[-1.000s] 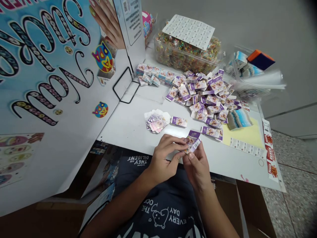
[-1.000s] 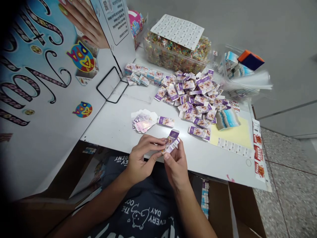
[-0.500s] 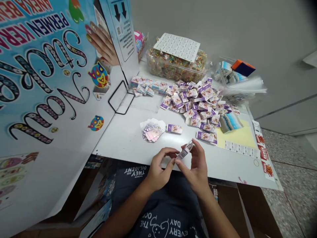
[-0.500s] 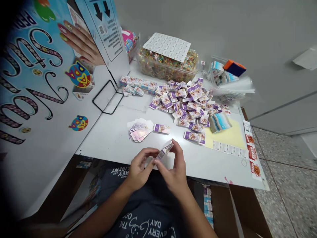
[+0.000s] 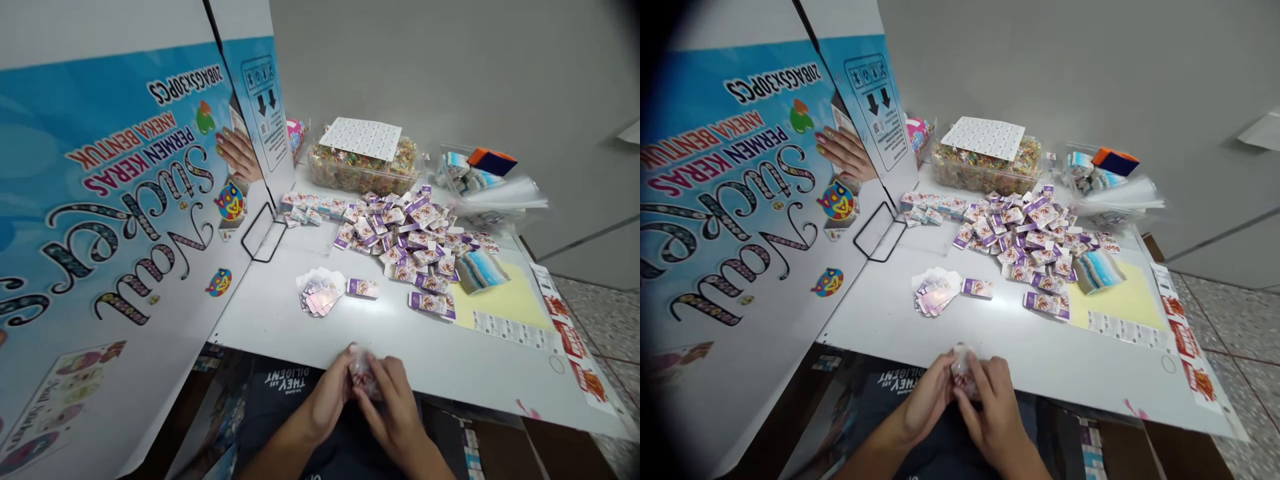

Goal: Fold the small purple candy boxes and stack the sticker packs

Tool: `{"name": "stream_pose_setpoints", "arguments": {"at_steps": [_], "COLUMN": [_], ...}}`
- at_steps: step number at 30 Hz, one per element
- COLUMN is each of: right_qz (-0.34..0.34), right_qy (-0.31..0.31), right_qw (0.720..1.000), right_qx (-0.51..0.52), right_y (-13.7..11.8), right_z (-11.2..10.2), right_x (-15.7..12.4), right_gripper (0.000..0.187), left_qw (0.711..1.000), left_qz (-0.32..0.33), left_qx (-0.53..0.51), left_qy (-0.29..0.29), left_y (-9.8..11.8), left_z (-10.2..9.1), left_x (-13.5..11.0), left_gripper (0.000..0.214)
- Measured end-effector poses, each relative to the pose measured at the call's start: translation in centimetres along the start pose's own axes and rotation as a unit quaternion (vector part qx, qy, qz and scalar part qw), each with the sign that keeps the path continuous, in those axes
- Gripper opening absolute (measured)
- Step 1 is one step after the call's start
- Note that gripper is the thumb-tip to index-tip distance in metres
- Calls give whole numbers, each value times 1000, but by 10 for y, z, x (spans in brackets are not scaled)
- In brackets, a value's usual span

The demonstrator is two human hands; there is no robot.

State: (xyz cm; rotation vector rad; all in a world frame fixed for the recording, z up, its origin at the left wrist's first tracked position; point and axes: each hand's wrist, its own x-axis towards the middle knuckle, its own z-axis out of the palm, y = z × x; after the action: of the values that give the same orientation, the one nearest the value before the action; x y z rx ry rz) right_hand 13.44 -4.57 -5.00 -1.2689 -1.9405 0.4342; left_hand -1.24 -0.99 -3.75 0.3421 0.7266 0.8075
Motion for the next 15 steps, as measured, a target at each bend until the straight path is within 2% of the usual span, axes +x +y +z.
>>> {"name": "stream_pose_setpoints", "arguments": {"at_steps": [2,4,9,12,15], "right_qz": [0,-6,11,17,70], "right_qy": [-37,-43,-18,2,72], "right_qw": [998,993,978,972,962], "right_qx": [50,107,207,233,254], "right_y": [-1,0,8,9,1], "right_z": [3,7,18,23,31], "right_x": [-8,-11,-3,7,16], "right_gripper": [74,69,40,25,9], "left_qw": [999,998,999,998,995], "left_qz": [-11,-12,-22,-24,-10], "left_qx": [16,41,29,-50,-82], "left_qy": [31,48,2,20,58], "left_y": [-8,-16,-23,-19,-14], "left_z": [-8,-18,-40,-39,-31], "left_x": [-9,-15,-10,-5,-3], "left_gripper": [31,35,41,38,44]}}
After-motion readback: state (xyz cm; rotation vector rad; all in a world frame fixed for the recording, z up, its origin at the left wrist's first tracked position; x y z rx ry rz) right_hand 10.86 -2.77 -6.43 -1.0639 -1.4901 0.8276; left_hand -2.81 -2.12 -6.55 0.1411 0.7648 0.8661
